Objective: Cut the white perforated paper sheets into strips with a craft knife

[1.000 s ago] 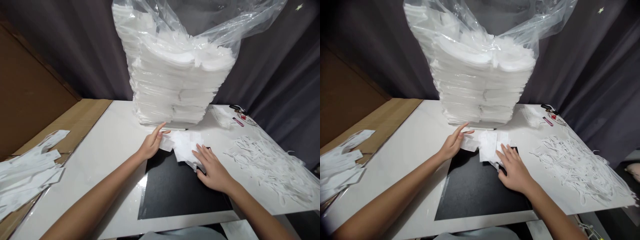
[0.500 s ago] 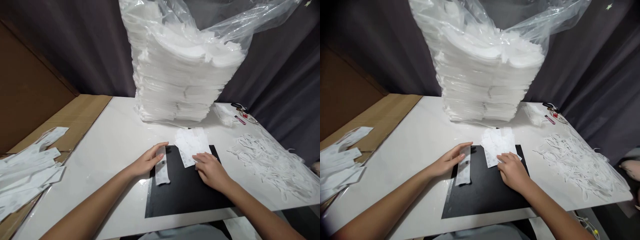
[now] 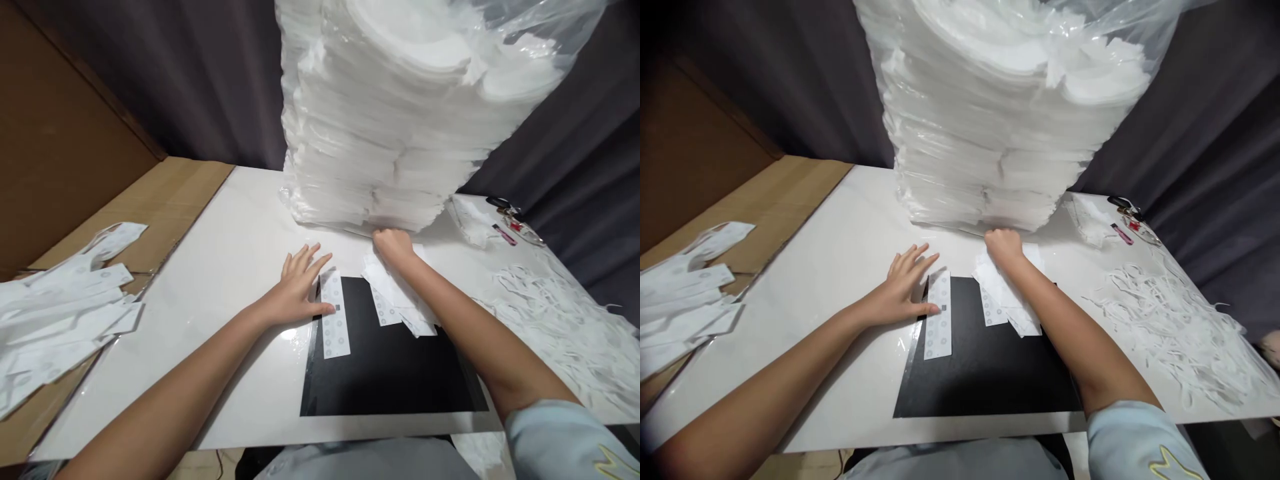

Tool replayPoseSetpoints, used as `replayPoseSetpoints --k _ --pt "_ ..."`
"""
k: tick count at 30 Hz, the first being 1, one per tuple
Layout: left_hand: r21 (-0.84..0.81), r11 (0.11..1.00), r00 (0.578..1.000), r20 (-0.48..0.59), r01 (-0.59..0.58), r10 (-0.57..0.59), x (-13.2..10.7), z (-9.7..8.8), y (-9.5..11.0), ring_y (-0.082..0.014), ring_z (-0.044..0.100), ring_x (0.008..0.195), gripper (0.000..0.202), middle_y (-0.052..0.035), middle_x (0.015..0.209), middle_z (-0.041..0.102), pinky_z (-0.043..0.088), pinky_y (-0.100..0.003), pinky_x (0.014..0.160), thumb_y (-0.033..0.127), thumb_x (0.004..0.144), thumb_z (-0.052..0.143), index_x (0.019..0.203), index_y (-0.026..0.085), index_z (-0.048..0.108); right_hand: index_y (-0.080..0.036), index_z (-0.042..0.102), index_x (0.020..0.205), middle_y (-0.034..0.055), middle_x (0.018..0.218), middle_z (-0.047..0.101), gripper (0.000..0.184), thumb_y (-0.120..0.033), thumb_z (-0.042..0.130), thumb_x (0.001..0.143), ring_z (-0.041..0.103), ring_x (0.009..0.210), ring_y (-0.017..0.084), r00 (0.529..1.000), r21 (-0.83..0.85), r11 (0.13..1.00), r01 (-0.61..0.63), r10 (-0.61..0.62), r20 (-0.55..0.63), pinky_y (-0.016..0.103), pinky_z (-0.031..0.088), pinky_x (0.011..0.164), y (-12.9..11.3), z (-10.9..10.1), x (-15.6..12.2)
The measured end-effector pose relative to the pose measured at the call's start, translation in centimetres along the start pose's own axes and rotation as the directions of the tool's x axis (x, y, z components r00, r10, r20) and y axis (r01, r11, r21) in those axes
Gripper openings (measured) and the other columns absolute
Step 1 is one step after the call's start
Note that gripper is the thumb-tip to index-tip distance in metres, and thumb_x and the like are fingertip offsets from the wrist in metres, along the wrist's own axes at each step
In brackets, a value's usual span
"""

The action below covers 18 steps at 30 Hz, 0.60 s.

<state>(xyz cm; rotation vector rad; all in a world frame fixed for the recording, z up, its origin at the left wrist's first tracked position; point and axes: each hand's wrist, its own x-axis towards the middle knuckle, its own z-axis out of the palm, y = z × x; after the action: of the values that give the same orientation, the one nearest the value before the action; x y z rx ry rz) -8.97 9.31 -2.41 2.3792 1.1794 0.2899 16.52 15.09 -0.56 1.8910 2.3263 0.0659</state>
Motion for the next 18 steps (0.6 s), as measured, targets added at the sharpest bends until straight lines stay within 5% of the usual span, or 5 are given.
replayPoseSetpoints --k 5,9,13,16,18 --pt "0.010 0.995 0.984 0.151 -0.095 0.092 -0.3 0.4 0.9 -0.0384 0.004 0.143 0.088 -0.0104 0.152 0.030 -0.006 -0.061 0.111 0.069 0.077 0.057 0.147 0.025 0.026 -0.005 0.062 0.104 0.0216 0.089 0.071 0.025 -0.004 0.043 0.087 0.068 0.094 0.029 1.000 -0.005 1.000 -0.011 0.011 -0.005 0.034 0.047 0.076 -0.7 -0.1 -0.7" --pt "0.028 0.998 0.998 0.030 0.054 -0.055 -0.2 0.7 1.2 -0.0332 0.019 0.141 0.075 -0.0130 0.148 0.036 0.007 -0.055 0.114 0.056 0.086 0.054 0.145 0.020 0.027 -0.009 0.062 0.103 0.0191 0.086 0.072 0.027 -0.001 0.046 0.083 0.069 0.087 0.030 0.999 0.026 0.999 -0.023 0.023 -0.023 0.033 0.047 0.070 0.0 -0.7 -1.3" --pt "0.029 0.984 0.982 -0.078 0.174 -0.171 0.0 0.7 1.1 -0.0319 0.029 0.135 0.052 -0.0138 0.140 0.043 0.014 -0.055 0.112 0.048 0.085 0.059 0.126 0.019 0.050 -0.017 0.063 0.098 0.0103 0.088 0.072 0.028 -0.004 0.047 0.081 0.069 0.085 0.025 0.997 0.100 0.995 -0.006 0.014 -0.075 0.029 0.046 0.068 0.6 -1.5 -3.0" --pt "-0.069 0.982 0.977 -0.112 0.173 -0.180 0.2 0.8 1.0 -0.0299 0.038 0.129 0.032 -0.0107 0.132 0.051 0.017 -0.055 0.111 0.041 0.083 0.062 0.107 0.020 0.059 -0.020 0.062 0.092 0.0045 0.087 0.070 0.021 -0.008 0.049 0.080 0.068 0.083 0.020 0.971 0.379 0.922 0.082 0.011 -0.237 0.027 0.048 0.071 0.4 -1.9 -5.7" --pt "-0.131 0.978 0.974 -0.137 0.165 -0.182 0.3 0.9 1.0 -0.0296 0.042 0.126 0.029 -0.0093 0.128 0.055 0.016 -0.057 0.111 0.037 0.080 0.066 0.102 0.020 0.058 -0.019 0.059 0.080 0.0045 0.087 0.067 0.010 -0.012 0.053 0.077 0.068 0.082 0.020 0.934 0.659 0.734 0.165 0.099 -0.344 0.027 0.049 0.068 0.0 -2.2 -8.1"
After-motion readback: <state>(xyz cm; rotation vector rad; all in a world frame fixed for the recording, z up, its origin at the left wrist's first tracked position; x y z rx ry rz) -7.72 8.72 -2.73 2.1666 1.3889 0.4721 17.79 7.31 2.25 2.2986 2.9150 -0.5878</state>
